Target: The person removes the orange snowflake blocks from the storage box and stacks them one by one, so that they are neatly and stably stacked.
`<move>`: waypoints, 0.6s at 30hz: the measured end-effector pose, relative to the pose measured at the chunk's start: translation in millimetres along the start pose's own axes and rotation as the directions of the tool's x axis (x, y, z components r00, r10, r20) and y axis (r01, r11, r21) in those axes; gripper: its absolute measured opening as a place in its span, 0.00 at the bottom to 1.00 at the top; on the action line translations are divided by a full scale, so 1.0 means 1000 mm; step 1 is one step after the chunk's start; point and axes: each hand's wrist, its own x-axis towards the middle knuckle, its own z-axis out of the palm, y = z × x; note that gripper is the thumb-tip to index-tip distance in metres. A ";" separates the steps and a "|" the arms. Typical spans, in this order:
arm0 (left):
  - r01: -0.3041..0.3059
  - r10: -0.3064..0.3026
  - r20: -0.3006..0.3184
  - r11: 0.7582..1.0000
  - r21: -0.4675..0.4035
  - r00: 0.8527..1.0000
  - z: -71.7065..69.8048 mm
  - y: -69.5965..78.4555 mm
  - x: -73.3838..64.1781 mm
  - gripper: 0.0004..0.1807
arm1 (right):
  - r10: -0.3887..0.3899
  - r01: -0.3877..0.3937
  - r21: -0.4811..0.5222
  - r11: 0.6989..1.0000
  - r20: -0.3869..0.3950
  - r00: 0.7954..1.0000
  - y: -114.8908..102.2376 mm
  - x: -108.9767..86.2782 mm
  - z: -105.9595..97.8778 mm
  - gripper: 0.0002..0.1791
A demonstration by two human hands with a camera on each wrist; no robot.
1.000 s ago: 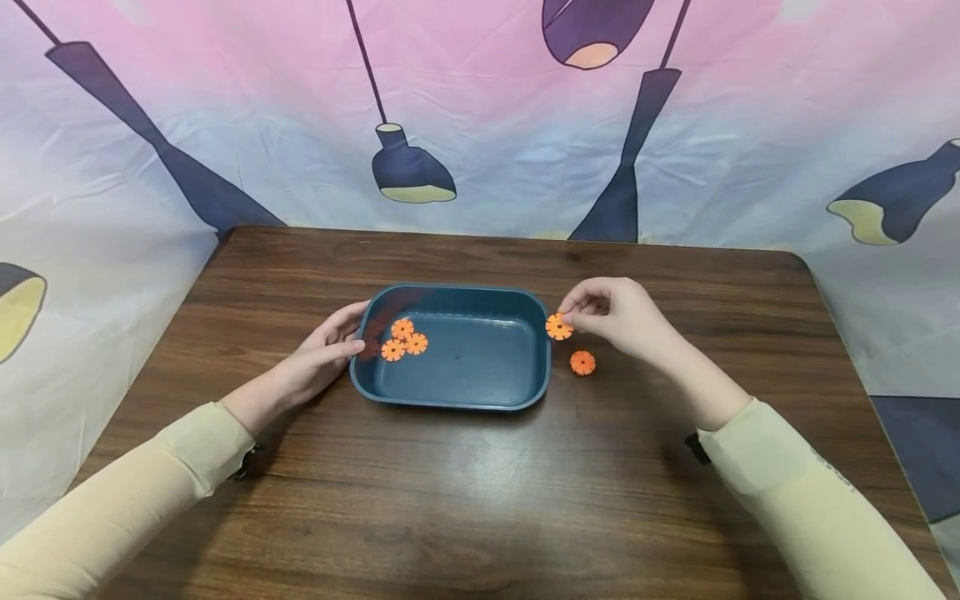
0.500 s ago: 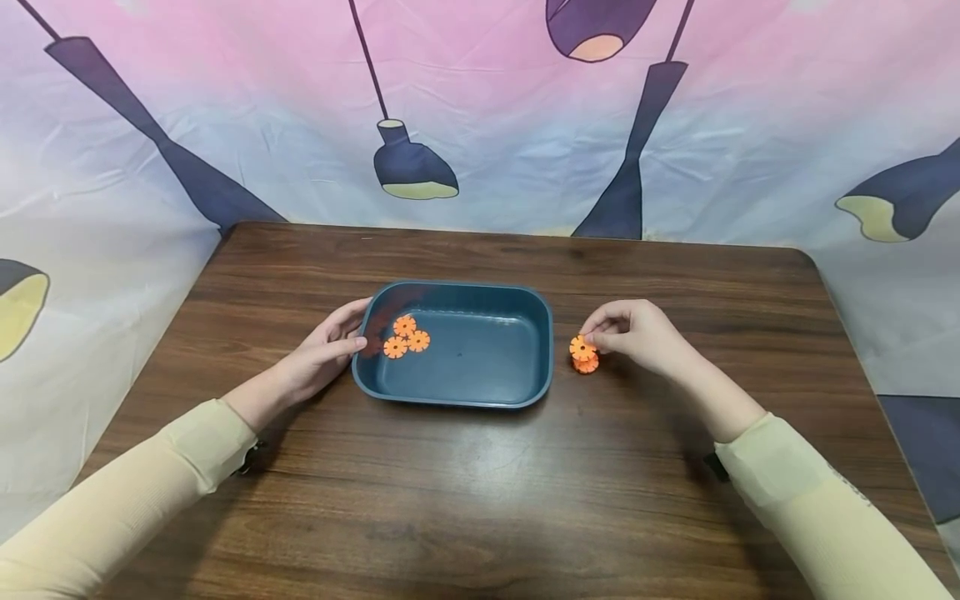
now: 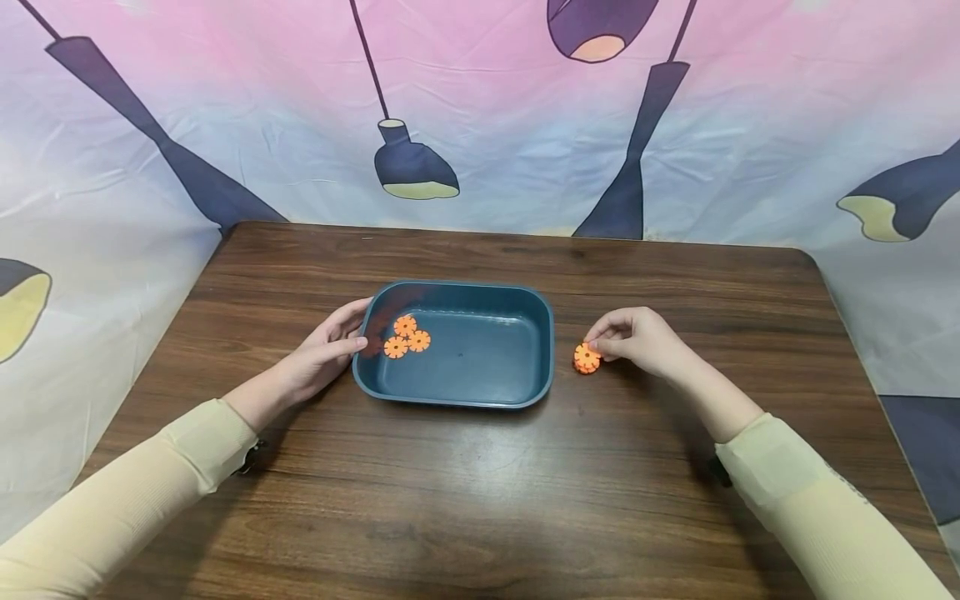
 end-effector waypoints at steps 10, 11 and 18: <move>0.004 -0.004 -0.004 1.000 0.007 1.000 0.001 0.001 0.000 0.37 | -0.010 0.008 0.073 0.997 0.026 1.000 0.008 0.003 0.002 0.11; 0.004 -0.004 -0.004 1.000 0.006 1.000 0.001 0.001 0.000 0.37 | -0.011 0.009 0.074 0.997 0.026 1.000 0.009 0.003 0.002 0.11; 0.007 -0.007 -0.004 1.000 0.009 1.000 0.000 0.000 0.000 0.36 | -0.001 0.000 0.048 0.999 0.018 1.000 0.012 0.004 0.002 0.11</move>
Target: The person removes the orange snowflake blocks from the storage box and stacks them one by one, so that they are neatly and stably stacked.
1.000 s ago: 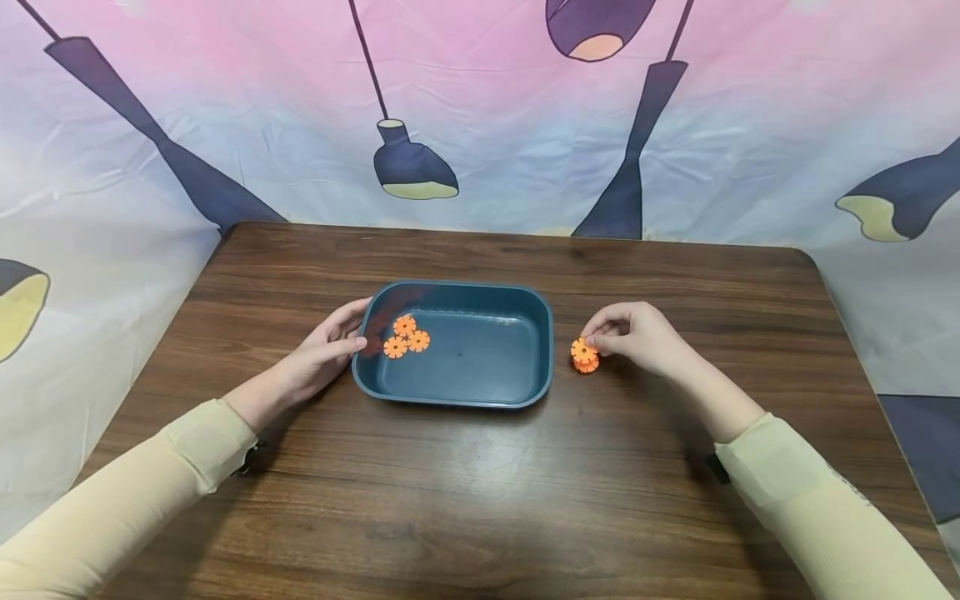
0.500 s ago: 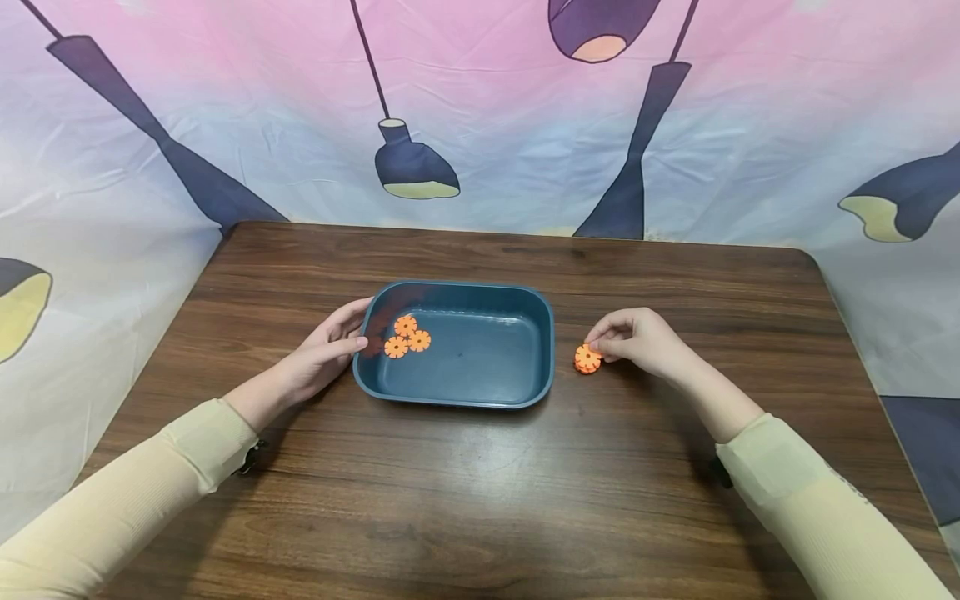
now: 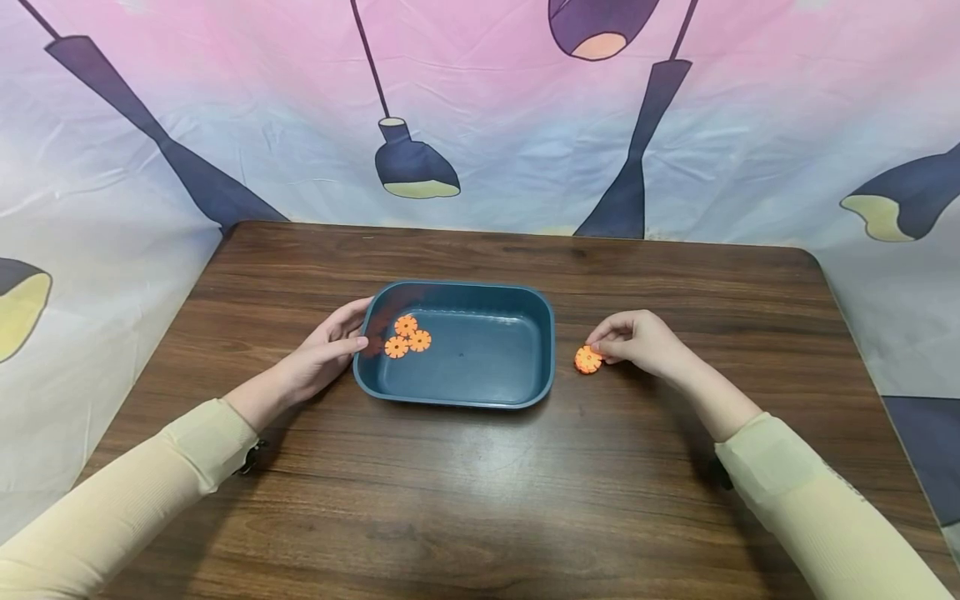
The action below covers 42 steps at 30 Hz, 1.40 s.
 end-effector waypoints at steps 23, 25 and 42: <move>0.000 0.000 0.002 1.000 -0.008 1.000 0.001 0.000 -0.001 0.36 | 0.021 -0.023 -0.077 0.997 -0.026 0.999 -0.006 0.000 -0.003 0.14; 0.001 0.000 0.003 1.000 -0.006 1.000 0.001 0.000 -0.001 0.36 | 0.012 -0.015 -0.088 0.996 -0.039 0.999 -0.010 0.000 -0.004 0.14; -0.006 0.006 -0.002 1.000 -0.002 1.000 0.000 -0.001 -0.001 0.36 | -0.104 0.103 -0.032 0.994 -0.023 0.994 -0.058 0.009 0.010 0.12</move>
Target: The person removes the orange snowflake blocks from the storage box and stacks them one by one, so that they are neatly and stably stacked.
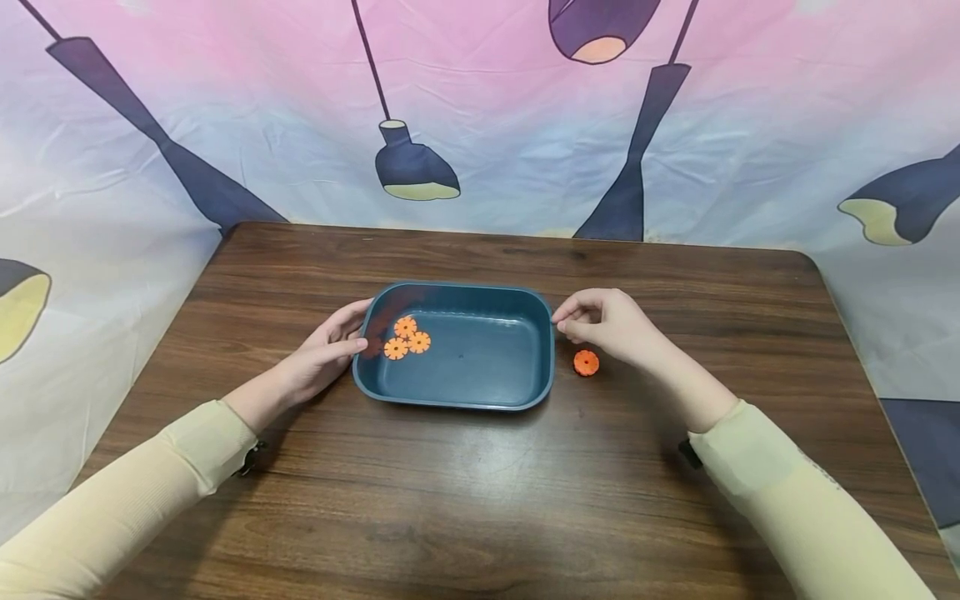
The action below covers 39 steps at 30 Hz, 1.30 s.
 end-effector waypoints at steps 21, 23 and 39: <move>-0.007 0.007 0.001 1.000 -0.008 1.000 0.001 -0.001 -0.002 0.35 | -0.122 0.116 0.072 0.991 0.074 0.990 -0.037 0.043 0.058 0.10; -0.007 0.007 0.003 1.000 -0.002 1.000 0.001 -0.001 -0.002 0.35 | -0.124 0.118 0.074 0.990 0.083 0.989 -0.039 0.047 0.064 0.10; -0.011 0.011 0.002 1.000 -0.001 1.000 0.001 0.001 0.000 0.34 | -0.164 0.157 0.055 0.986 0.167 0.972 -0.048 0.077 0.103 0.09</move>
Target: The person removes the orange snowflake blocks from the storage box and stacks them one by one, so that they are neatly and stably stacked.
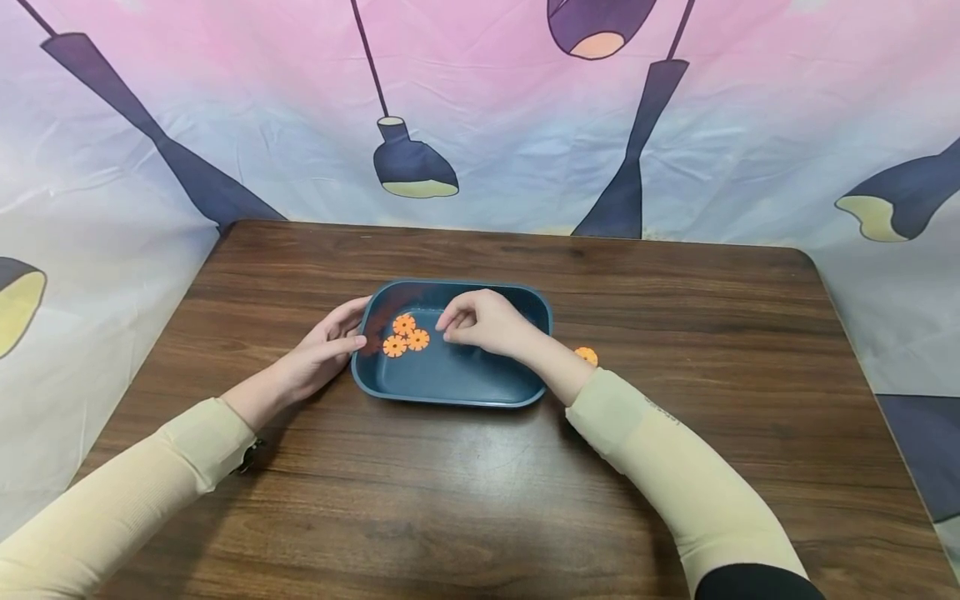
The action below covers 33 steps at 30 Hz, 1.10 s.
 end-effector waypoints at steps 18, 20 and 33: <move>0.003 -0.003 0.006 1.000 -0.009 1.000 0.000 0.000 0.000 0.34 | -0.074 0.074 -0.116 0.990 -0.001 0.997 0.002 0.027 0.028 0.14; 0.001 -0.001 0.008 1.000 -0.006 1.000 -0.001 -0.001 0.000 0.34 | -0.095 0.094 -0.133 0.987 -0.002 0.995 0.002 0.029 0.030 0.14; -0.004 0.004 0.019 1.000 -0.006 1.000 -0.003 -0.001 0.001 0.34 | -0.109 0.113 -0.256 0.960 0.029 0.994 0.002 0.040 0.036 0.16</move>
